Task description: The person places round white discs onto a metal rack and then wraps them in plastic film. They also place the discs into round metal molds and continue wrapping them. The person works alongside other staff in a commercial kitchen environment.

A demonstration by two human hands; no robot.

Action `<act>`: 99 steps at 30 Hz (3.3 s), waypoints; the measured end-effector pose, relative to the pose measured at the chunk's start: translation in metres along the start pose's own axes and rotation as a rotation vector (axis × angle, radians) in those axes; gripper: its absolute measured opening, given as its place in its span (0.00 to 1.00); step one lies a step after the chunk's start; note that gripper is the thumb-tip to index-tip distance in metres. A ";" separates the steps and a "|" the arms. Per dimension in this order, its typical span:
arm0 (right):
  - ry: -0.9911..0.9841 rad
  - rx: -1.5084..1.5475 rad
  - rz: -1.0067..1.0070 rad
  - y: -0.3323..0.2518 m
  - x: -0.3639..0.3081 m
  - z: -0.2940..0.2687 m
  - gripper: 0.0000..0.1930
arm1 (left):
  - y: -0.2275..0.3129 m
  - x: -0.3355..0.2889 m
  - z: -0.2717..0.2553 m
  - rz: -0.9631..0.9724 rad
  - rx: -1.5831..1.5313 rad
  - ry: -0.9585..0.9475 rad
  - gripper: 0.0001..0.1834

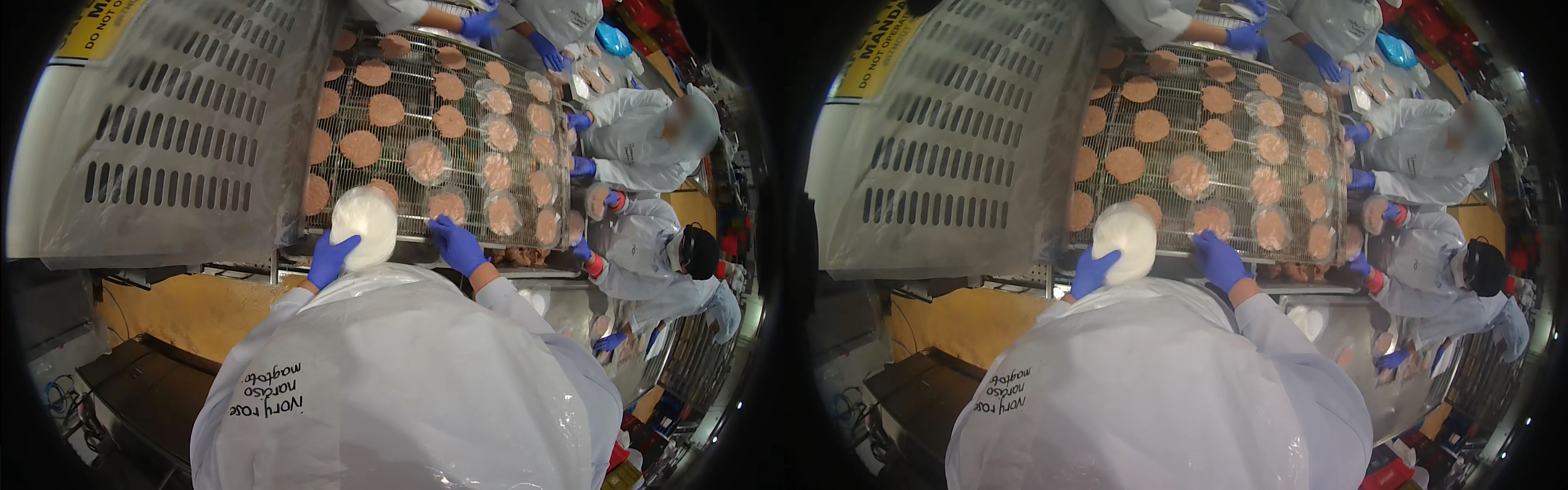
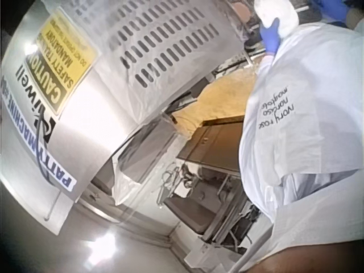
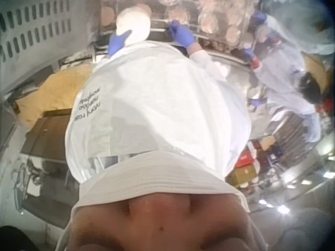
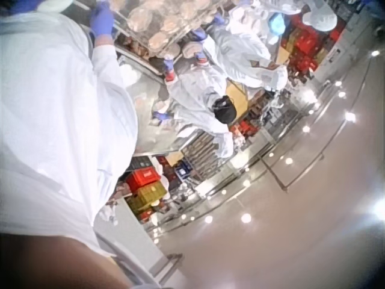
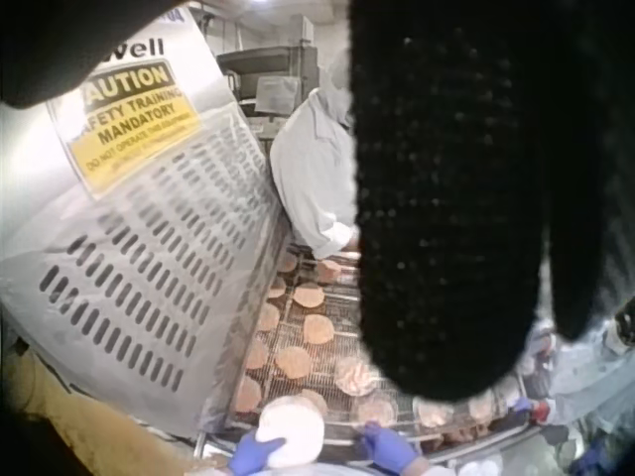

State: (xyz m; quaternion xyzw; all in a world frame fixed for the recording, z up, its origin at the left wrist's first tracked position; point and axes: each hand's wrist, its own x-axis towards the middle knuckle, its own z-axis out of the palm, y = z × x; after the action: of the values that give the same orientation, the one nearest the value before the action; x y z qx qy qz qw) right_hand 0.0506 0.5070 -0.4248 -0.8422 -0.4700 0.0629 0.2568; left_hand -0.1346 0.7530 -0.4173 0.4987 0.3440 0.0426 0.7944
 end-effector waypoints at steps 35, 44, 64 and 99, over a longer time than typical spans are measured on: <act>-0.119 0.433 0.376 -0.074 0.080 0.012 0.13 | 0.005 0.015 -0.002 0.052 0.049 -0.118 0.26; -0.157 0.042 0.504 -0.054 0.197 0.022 0.15 | -0.021 0.012 -0.070 0.009 -0.158 0.132 0.26; -0.151 0.377 0.317 -0.102 0.119 0.088 0.16 | 0.001 0.032 -0.075 0.075 0.087 -0.026 0.25; -0.101 0.671 0.244 -0.116 0.215 0.197 0.12 | -0.036 0.066 -0.207 0.109 -0.125 0.063 0.27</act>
State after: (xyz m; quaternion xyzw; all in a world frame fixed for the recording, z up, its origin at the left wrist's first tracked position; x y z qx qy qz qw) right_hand 0.0125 0.8076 -0.5074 -0.7566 -0.3312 0.2854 0.4862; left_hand -0.2160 0.9205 -0.5350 0.4647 0.3377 0.1226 0.8093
